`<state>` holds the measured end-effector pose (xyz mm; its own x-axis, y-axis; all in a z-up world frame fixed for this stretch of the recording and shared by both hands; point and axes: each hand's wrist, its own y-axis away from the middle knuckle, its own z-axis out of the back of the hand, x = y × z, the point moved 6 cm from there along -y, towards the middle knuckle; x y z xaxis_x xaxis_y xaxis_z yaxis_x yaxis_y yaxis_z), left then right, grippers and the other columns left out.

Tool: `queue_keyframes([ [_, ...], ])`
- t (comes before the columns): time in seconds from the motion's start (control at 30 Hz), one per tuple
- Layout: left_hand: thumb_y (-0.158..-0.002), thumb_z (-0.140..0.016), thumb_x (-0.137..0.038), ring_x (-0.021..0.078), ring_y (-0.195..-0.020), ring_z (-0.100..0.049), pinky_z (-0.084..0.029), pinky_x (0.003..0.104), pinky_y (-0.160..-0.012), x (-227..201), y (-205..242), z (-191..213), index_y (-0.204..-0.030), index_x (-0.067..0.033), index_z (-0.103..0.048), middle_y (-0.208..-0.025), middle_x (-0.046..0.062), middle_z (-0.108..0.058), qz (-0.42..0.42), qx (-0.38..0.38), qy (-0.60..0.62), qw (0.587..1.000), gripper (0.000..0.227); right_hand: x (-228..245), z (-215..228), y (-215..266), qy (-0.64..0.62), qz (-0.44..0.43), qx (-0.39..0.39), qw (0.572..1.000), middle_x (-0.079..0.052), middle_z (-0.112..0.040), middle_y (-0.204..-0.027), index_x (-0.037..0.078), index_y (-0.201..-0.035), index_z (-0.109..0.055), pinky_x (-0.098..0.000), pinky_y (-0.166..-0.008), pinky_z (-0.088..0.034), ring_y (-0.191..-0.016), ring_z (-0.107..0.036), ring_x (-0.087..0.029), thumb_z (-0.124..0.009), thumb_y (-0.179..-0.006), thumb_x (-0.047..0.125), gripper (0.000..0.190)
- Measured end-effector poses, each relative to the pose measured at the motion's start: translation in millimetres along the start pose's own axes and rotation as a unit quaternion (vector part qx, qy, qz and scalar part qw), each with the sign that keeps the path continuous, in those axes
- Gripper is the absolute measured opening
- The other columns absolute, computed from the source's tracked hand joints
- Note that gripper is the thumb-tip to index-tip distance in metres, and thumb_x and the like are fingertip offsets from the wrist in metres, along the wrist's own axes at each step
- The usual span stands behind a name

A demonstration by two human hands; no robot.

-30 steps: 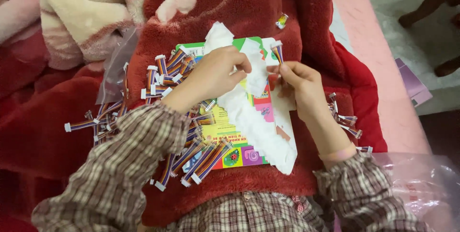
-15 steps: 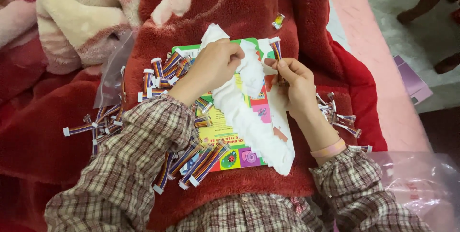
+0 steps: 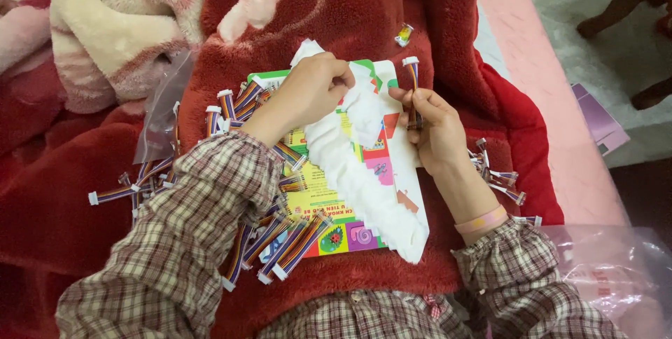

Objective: Wrapping individual multi-colored ribbon cables with connectors in white tissue paper for packaging.

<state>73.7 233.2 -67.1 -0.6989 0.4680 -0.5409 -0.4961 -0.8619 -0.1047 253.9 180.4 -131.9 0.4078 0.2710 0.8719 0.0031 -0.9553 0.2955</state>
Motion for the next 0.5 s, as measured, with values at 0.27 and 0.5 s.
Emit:
queue_keyframes([
  [0.27, -0.077, -0.061, -0.006, 0.0212, -0.072, -0.063, -0.05, 0.034, -0.069, -16, 8, 24, -0.087, -0.0075, -0.066, -0.08, 0.009, -0.061, 0.006, 0.028, 0.069, 0.997, 0.011, 10, -1, 6, -0.058, -0.026, 0.038, 0.997, -0.006, -0.064, -0.112, 0.013, -0.089, -0.051, -0.0145, -0.041, -0.026, -0.066, -0.054, -0.008, -0.048, -0.093, 0.025, 0.013],
  [0.5, -0.078, -0.062, -0.005, 0.0247, -0.073, -0.065, -0.052, 0.034, -0.066, -30, 7, 38, -0.09, -0.0065, -0.065, -0.082, 0.011, -0.061, -0.045, 0.018, 0.11, 0.993, 0.012, 21, 1, 5, -0.064, -0.004, 0.06, 0.996, -0.01, -0.066, -0.106, 0.009, -0.091, -0.052, -0.0134, -0.037, -0.029, -0.061, -0.056, -0.008, -0.047, -0.093, 0.023, 0.015],
])
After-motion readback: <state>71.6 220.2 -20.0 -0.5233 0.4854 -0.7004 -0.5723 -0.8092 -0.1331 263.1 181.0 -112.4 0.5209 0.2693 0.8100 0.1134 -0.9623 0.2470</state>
